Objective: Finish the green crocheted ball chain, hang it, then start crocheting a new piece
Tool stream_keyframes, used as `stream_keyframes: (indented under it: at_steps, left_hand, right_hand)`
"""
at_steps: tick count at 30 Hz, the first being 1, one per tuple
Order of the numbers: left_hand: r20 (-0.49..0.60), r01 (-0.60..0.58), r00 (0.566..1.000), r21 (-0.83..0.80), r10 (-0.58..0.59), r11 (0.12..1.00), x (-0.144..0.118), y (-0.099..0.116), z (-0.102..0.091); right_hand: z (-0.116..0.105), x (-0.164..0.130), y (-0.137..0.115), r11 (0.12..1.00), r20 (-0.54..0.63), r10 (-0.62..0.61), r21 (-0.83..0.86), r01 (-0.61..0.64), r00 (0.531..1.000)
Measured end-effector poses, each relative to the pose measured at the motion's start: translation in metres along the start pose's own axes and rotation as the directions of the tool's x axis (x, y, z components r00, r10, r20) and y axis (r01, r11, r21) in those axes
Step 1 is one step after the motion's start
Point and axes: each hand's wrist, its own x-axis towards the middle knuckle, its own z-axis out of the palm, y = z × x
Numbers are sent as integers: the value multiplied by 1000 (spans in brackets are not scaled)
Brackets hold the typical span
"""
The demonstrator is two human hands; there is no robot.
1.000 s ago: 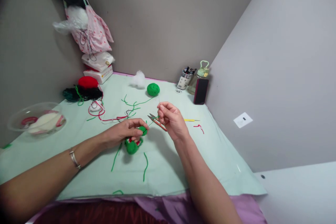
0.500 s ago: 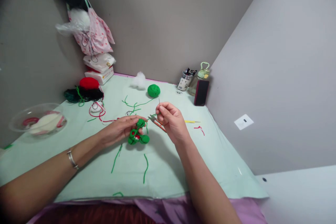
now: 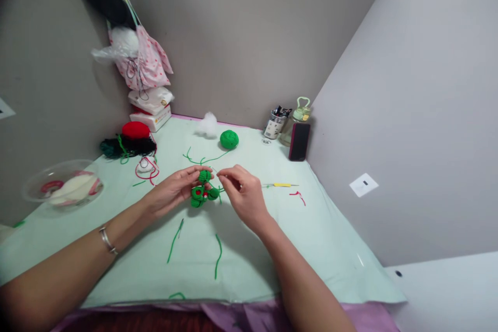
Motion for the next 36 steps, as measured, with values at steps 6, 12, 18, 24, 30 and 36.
stream_keyframes:
  at_steps: [6,12,18,24,30,36]
  left_hand:
    - [-9,-10,1000,1,10,1000,1,1,-1]
    - [-35,-15,999,4,15,1000,-1,3,2]
    - [-24,-32,999,14,32,999,1,1,0]
    - [-34,-79,996,115,83,990,3,-4,-7]
    - [-37,-94,994,129,100,987,2,-3,-6]
    - [-41,-139,989,104,144,985,2,-5,-4]
  right_hand:
    - [7,-4,1,998,105,7,-70,0,994]
    - [8,-5,1,995,127,20,-99,-7,992]
    - [8,-7,-4,993,146,78,-97,-64,986]
    - [7,-7,-7,977,170,200,-108,-184,965]
    - [13,-5,2,972,164,223,34,-231,961]
    - [29,-7,13,899,117,250,342,-275,961]
